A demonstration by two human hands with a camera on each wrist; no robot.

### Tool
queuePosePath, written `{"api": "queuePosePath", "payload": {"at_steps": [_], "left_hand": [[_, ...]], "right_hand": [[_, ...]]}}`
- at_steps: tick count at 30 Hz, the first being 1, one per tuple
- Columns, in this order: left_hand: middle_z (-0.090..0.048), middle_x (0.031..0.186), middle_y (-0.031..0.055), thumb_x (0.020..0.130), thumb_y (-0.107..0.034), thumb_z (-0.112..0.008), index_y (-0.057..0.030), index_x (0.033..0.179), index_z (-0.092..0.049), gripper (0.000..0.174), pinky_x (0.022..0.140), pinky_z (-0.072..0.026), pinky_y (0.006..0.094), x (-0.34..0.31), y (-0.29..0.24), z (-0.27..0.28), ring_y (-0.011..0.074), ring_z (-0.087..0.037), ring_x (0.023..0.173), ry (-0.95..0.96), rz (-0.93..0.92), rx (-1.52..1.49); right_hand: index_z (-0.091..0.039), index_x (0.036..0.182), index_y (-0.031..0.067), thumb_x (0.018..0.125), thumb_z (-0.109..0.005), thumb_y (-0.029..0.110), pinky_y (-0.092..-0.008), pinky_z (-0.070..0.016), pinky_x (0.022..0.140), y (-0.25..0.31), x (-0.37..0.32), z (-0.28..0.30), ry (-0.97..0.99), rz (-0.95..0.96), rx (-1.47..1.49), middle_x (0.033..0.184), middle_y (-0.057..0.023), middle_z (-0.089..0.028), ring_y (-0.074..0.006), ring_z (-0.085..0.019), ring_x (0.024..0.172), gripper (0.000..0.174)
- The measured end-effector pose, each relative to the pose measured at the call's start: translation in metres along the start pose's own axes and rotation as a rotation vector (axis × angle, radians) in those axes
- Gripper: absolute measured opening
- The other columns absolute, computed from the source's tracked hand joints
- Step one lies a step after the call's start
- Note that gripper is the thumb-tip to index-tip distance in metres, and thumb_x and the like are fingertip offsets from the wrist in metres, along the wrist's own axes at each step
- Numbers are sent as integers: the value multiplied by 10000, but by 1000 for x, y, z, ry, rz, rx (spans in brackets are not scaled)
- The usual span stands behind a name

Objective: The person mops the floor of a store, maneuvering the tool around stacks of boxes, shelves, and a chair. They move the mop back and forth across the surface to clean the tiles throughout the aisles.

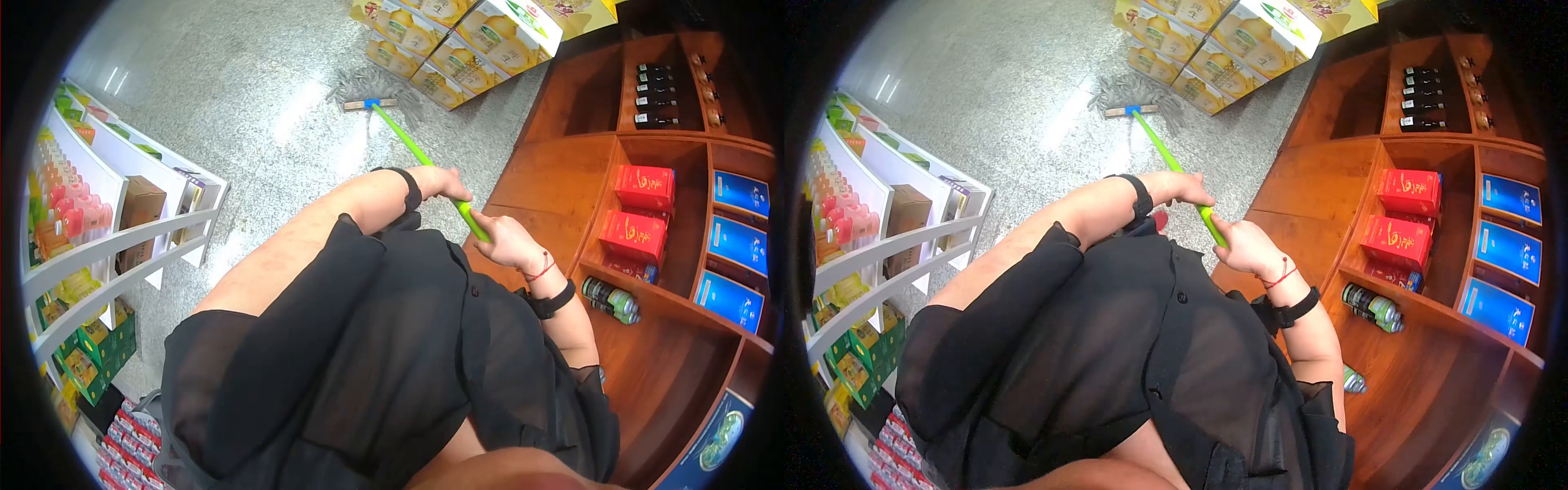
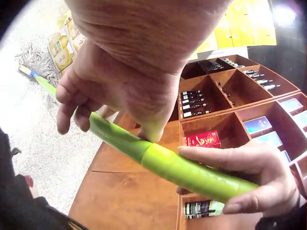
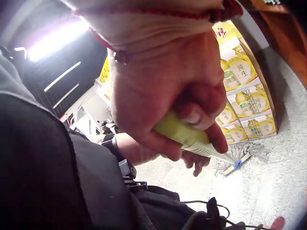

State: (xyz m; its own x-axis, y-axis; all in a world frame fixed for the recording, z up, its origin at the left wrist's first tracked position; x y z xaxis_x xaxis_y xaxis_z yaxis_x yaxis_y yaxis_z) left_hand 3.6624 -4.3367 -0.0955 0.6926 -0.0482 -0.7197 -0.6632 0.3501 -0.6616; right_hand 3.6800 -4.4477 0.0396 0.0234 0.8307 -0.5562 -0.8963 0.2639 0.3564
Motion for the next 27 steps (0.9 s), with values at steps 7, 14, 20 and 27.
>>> {"api": "queuePosePath", "payload": {"at_steps": [7,14,20,27], "left_hand": [[-511,1049,240,694,-489,-574,65,1193,-311,791,634,-489,454,21,-21,54,332,-557,862,12,5,28],[-490,1127,204,716,-479,-577,52,1215,-318,774,644,-506,456,67,-44,138,347,-549,909,-4,69,-71],[-542,1016,222,679,-492,-600,102,1166,-334,812,578,-502,400,108,-39,204,298,-586,755,-152,102,-124],[-598,824,203,657,-514,-590,129,1070,-426,781,544,-472,353,110,-9,276,277,-586,616,-384,64,-109]], "right_hand": [[-448,1177,6,688,-571,159,-416,-457,640,-40,36,45,10,128,-30,726,-217,-580,-362,-571,694,527],[-489,1147,7,667,-565,97,-395,-451,648,-101,93,118,65,194,-51,778,-201,-581,-351,-564,716,494],[-496,1145,23,661,-570,108,-407,-457,657,-136,156,161,77,217,-44,765,-205,-588,-352,-571,717,498],[-495,1154,26,652,-571,95,-407,-460,690,-125,227,197,-2,250,1,787,-223,-589,-359,-577,751,512]]}}
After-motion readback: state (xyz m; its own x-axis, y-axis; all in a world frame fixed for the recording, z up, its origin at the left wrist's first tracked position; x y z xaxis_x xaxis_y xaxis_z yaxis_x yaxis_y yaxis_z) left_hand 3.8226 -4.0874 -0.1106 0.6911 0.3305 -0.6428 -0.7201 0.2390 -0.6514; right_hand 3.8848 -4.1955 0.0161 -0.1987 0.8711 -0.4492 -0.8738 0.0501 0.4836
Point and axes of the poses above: each hand's wrist, its own x-axis towards the middle knuckle, its own z-axis out of the back of the hand, y = z × x, the point moved 5 cm from there along x, towards the middle knuckle
